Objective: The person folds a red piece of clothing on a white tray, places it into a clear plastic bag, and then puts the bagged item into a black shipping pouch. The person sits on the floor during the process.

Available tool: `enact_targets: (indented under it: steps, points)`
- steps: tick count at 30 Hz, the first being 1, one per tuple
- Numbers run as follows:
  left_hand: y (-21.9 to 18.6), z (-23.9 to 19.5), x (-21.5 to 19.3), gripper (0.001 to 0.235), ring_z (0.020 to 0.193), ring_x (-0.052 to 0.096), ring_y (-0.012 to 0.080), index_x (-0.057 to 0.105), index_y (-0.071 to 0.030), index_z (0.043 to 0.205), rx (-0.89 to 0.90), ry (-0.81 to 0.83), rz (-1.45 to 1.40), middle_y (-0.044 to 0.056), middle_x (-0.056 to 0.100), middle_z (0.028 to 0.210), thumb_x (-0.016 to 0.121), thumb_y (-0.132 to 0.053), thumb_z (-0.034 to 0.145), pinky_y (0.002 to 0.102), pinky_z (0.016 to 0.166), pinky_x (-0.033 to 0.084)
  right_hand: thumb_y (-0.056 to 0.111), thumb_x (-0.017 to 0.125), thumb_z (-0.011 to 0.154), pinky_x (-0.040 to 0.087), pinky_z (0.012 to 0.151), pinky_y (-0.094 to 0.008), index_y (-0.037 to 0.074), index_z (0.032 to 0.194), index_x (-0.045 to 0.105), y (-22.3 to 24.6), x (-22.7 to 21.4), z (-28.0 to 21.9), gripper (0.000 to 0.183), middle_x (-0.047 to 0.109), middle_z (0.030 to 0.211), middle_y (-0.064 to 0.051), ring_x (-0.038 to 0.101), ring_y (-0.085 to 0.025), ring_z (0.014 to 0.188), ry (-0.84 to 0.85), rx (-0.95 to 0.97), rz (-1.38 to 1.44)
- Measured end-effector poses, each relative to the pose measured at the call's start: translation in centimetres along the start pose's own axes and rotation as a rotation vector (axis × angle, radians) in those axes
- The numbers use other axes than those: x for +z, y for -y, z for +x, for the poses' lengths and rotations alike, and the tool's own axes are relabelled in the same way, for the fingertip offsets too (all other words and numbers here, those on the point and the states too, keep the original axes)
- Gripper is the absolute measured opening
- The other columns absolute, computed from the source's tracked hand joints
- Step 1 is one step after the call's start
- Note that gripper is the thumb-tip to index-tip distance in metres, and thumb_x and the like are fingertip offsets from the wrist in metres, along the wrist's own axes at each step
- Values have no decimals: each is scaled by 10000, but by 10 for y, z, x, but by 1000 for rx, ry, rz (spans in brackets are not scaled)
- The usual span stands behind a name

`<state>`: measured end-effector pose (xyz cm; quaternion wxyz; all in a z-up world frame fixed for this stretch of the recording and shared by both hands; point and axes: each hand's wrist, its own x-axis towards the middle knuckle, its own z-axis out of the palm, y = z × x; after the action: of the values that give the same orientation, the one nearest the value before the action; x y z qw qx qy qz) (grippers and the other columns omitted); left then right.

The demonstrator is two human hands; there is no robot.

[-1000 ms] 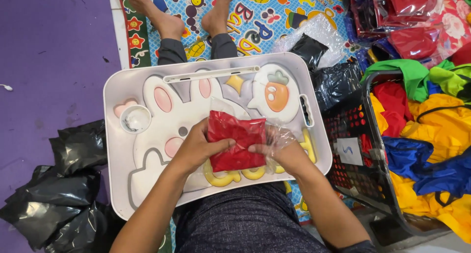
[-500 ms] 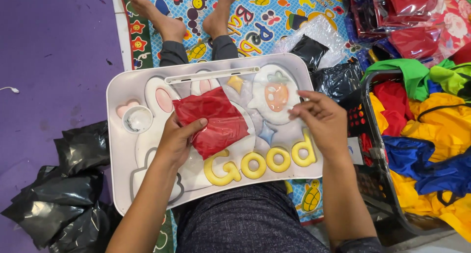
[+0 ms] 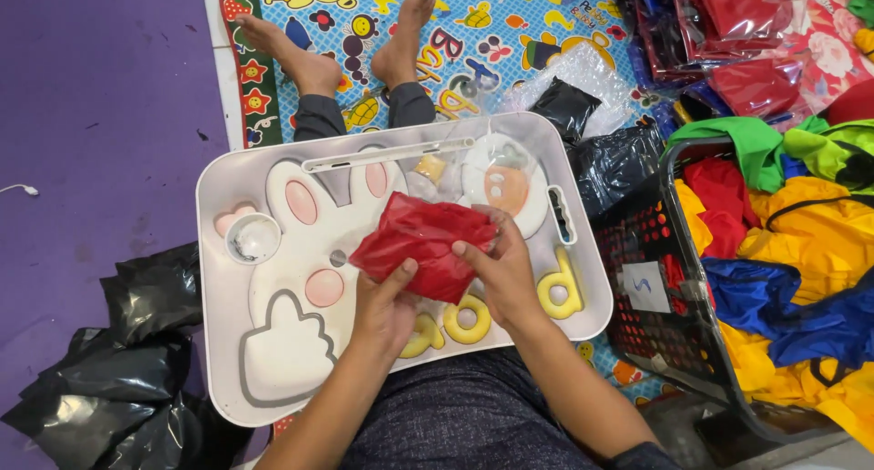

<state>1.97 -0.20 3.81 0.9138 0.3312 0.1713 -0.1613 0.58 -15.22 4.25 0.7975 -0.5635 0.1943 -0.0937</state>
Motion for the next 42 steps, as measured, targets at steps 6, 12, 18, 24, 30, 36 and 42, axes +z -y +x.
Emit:
enact_targets:
  steps: [6,12,18,24,30,36,42]
  points:
    - [-53,6,-41,1027,1197,601,188,371,-139,1535,43,191,354,100,584,1380,815,-460,666,352,1050,515,2,894,699,583,870,-435,80,1375,534,11,-35,8,770,716,1105,-196,689,-295,996,146,44,-167]
    - [-60,29,-42,580,745,698,195,639,-79,1353,-85,125,841,72,668,882,809,-279,836,360,715,646,132,937,669,598,877,-401,134,1397,534,7,-35,16,832,734,1106,-159,712,-245,982,216,156,-353]
    - [-59,34,-35,324,662,724,269,719,-14,1170,-112,-30,833,136,615,852,732,-216,917,423,642,663,207,769,904,541,969,-596,25,1489,341,23,-20,-6,747,531,1392,-319,599,-520,1214,44,-108,-721]
    - [-65,40,-33,325,721,731,257,706,-7,1197,-50,-12,808,121,622,849,673,-238,970,417,694,661,501,710,906,239,1208,-556,260,1396,589,-22,-29,-20,559,490,1471,-131,428,-383,1418,188,-903,-1237]
    - [-63,45,-32,226,673,663,181,714,11,1102,-15,-49,780,82,542,846,676,-147,943,320,597,640,570,721,863,140,1234,-566,284,1387,617,-30,-30,-19,606,533,1469,-114,415,-372,1448,331,-839,-1259]
    - [-71,43,-24,201,664,667,184,723,-6,1083,-26,-112,734,59,525,837,643,-164,987,322,542,641,538,706,891,120,1230,-564,274,1367,624,-35,-41,-12,550,528,1503,-75,364,-344,1486,455,-772,-1338]
    - [-71,44,-21,181,634,716,228,709,4,1056,-33,-165,675,98,603,802,611,-125,977,337,486,637,557,687,892,72,1232,-591,310,1480,521,-37,-40,-13,659,437,1587,-71,266,-347,1529,488,-690,-1349]
